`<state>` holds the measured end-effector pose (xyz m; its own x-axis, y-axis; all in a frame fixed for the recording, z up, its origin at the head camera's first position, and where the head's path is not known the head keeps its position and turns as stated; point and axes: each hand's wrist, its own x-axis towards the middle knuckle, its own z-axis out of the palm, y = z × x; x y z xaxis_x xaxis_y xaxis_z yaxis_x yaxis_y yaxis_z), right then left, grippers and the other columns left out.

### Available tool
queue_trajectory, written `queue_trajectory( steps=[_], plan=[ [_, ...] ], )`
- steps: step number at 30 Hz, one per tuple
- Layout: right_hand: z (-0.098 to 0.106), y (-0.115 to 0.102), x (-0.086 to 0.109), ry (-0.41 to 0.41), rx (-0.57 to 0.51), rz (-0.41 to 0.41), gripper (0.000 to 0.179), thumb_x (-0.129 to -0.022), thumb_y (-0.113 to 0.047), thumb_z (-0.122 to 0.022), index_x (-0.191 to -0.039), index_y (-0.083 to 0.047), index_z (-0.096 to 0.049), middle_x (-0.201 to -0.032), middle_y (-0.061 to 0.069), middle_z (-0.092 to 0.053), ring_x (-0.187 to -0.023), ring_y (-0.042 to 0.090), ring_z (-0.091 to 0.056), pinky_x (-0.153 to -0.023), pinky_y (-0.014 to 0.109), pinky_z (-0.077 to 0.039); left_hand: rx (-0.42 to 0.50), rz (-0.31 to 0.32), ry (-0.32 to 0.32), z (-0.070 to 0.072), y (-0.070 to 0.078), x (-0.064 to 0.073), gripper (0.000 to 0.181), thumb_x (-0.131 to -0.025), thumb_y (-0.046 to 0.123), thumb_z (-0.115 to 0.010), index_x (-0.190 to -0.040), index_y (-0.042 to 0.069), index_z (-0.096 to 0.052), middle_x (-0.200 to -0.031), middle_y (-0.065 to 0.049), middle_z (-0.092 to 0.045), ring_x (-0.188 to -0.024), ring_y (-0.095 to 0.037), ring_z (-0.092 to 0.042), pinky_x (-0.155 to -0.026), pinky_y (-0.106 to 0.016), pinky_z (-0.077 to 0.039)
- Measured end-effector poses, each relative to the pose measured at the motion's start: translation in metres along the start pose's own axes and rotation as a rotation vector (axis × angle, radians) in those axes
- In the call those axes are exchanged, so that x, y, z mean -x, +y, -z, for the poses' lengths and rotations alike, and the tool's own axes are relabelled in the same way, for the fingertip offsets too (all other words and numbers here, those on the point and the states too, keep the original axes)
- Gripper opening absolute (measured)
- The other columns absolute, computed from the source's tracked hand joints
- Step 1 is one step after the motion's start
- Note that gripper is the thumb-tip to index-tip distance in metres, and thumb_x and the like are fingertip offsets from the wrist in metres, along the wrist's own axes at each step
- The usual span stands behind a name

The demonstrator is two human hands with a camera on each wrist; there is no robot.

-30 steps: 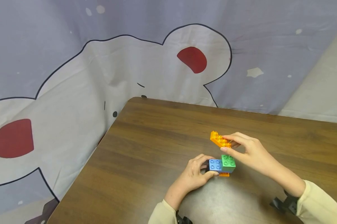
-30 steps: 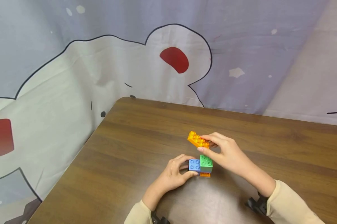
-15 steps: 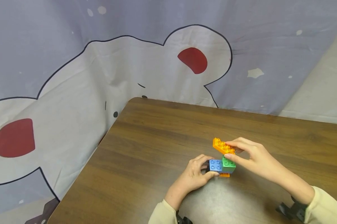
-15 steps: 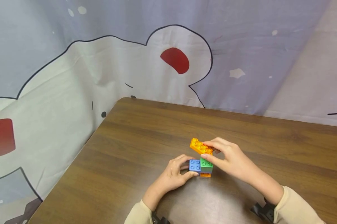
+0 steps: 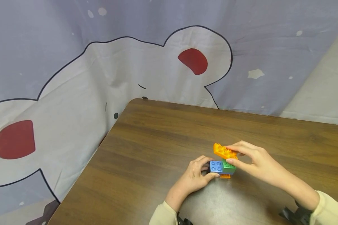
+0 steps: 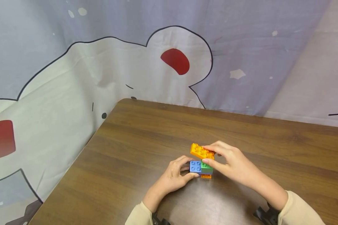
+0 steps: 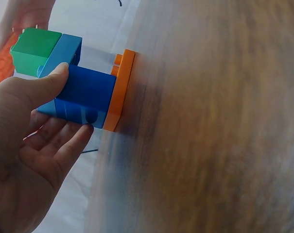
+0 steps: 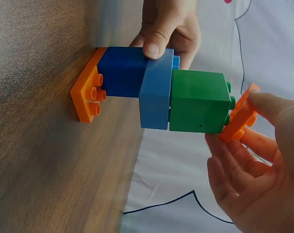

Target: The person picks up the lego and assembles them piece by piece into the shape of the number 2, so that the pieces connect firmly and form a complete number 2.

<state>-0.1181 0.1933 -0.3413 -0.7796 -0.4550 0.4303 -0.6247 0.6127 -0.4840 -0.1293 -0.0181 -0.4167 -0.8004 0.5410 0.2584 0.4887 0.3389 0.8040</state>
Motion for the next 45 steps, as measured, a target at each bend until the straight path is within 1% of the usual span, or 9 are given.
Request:
queue_trajectory(
  steps=[3,7,14,18,22,26,29,38,45],
  plan=[
    [-0.001,-0.001,0.001,-0.02,-0.02,-0.009,0.04,-0.076,-0.023,-0.066,-0.115,-0.021,-0.055,-0.103,-0.016,-0.053,-0.087,0.0,-0.052,-0.069,0.022,-0.046,0.005,0.015,-0.008,0.001,0.0,0.0,0.038,-0.076,0.019,-0.066,-0.108,0.005,-0.051,-0.1,-0.003,-0.053,-0.094,-0.006,-0.055,-0.076,-0.014,-0.044],
    [-0.005,-0.002,0.002,-0.028,-0.032,0.025,0.042,-0.076,-0.022,-0.067,-0.115,-0.019,-0.055,-0.104,-0.013,-0.052,-0.087,0.002,-0.052,-0.068,0.018,-0.045,0.0,0.031,-0.007,0.002,0.001,0.002,0.039,-0.077,0.021,-0.065,-0.11,0.006,-0.051,-0.099,-0.001,-0.052,-0.094,-0.005,-0.055,-0.076,-0.013,-0.044],
    [-0.012,-0.001,0.003,-0.037,-0.012,0.08,0.043,-0.076,-0.021,-0.066,-0.117,-0.018,-0.054,-0.106,-0.013,-0.05,-0.09,0.001,-0.051,-0.071,0.015,-0.044,0.001,0.012,0.011,0.003,0.002,0.007,0.038,-0.077,0.02,-0.064,-0.11,0.007,-0.051,-0.097,-0.001,-0.052,-0.092,-0.006,-0.055,-0.075,-0.014,-0.045],
    [-0.014,0.001,0.004,-0.018,-0.009,0.108,0.046,-0.073,-0.02,-0.069,-0.117,-0.017,-0.055,-0.105,-0.011,-0.051,-0.09,0.001,-0.052,-0.072,0.012,-0.043,0.004,0.005,0.011,0.004,0.003,0.007,0.037,-0.077,0.021,-0.064,-0.11,0.008,-0.051,-0.097,-0.001,-0.052,-0.092,-0.006,-0.055,-0.076,-0.013,-0.044],
    [-0.014,0.002,0.005,0.007,-0.05,0.14,0.049,-0.07,-0.016,-0.071,-0.117,-0.015,-0.055,-0.103,-0.009,-0.052,-0.089,0.003,-0.052,-0.073,0.008,-0.04,0.005,0.006,0.01,0.003,0.002,0.006,0.036,-0.077,0.021,-0.064,-0.108,0.007,-0.052,-0.096,-0.001,-0.052,-0.092,-0.005,-0.055,-0.075,-0.013,-0.044],
    [-0.015,0.004,0.006,0.066,-0.089,0.205,0.053,-0.064,-0.009,-0.074,-0.115,-0.01,-0.057,-0.099,-0.006,-0.054,-0.086,0.004,-0.052,-0.071,0.008,-0.04,0.019,0.009,0.008,0.001,0.0,0.006,0.035,-0.076,0.019,-0.065,-0.108,0.008,-0.052,-0.097,0.0,-0.053,-0.092,-0.005,-0.055,-0.075,-0.013,-0.044],
    [-0.016,0.006,0.007,0.1,-0.1,0.23,0.056,-0.06,-0.006,-0.076,-0.113,-0.009,-0.058,-0.098,-0.006,-0.055,-0.085,0.005,-0.053,-0.07,0.008,-0.04,0.027,0.018,0.007,0.0,0.0,0.005,0.035,-0.076,0.018,-0.065,-0.108,0.008,-0.053,-0.097,0.0,-0.052,-0.093,-0.005,-0.055,-0.075,-0.012,-0.044],
    [-0.014,0.007,0.01,0.105,-0.113,0.199,0.059,-0.057,-0.008,-0.078,-0.113,-0.012,-0.059,-0.097,-0.006,-0.056,-0.083,0.004,-0.053,-0.069,0.009,-0.041,0.031,-0.002,0.004,-0.001,0.0,0.003,0.036,-0.076,0.017,-0.066,-0.107,0.007,-0.053,-0.097,-0.001,-0.053,-0.093,-0.005,-0.055,-0.076,-0.013,-0.044],
    [-0.018,0.004,0.01,0.166,-0.134,0.19,0.059,-0.052,-0.005,-0.08,-0.108,-0.011,-0.062,-0.092,-0.007,-0.057,-0.08,0.004,-0.054,-0.069,0.008,-0.041,0.011,-0.008,0.008,-0.001,0.0,0.003,0.037,-0.075,0.018,-0.067,-0.108,0.007,-0.053,-0.097,0.0,-0.053,-0.091,-0.004,-0.056,-0.074,-0.011,-0.044]
  ],
)
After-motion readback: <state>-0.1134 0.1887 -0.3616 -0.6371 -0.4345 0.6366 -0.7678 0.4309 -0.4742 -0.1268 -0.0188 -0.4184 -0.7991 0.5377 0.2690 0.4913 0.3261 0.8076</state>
